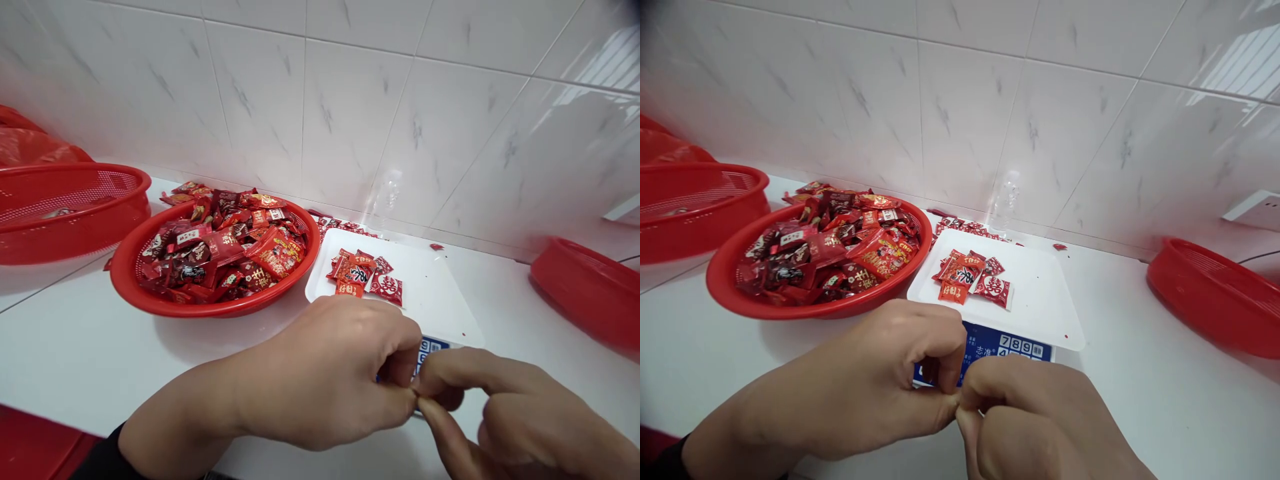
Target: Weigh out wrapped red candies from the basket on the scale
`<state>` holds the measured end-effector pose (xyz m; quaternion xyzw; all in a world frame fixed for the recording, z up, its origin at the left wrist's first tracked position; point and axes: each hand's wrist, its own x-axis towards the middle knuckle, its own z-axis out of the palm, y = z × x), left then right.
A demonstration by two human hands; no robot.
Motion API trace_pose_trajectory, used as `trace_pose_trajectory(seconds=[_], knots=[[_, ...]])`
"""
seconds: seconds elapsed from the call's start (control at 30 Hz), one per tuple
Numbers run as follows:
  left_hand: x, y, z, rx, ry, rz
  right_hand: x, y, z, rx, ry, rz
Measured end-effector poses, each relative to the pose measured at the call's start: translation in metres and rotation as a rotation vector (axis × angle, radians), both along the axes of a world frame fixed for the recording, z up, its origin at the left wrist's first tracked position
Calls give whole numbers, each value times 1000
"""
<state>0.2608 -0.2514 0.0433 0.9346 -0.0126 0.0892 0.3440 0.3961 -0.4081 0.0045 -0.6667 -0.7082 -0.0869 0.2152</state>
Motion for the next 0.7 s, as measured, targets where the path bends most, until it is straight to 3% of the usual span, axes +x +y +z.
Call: trace_pose_trajectory(seconds=[0.23, 0.33, 0.5, 0.6, 0.7], knots=[[1, 3, 2, 30, 41, 3, -3, 8, -3, 59, -44, 41], [4, 5, -1, 40, 53, -2, -6, 9, -3, 148, -104, 47], [9, 8, -4, 29, 68, -17, -12, 12, -4, 294, -178, 178], [9, 7, -4, -3, 71, -22, -13, 15, -8, 383, -154, 128], [8, 5, -4, -5, 37, -4, -10, 15, -8, 360, -147, 61]])
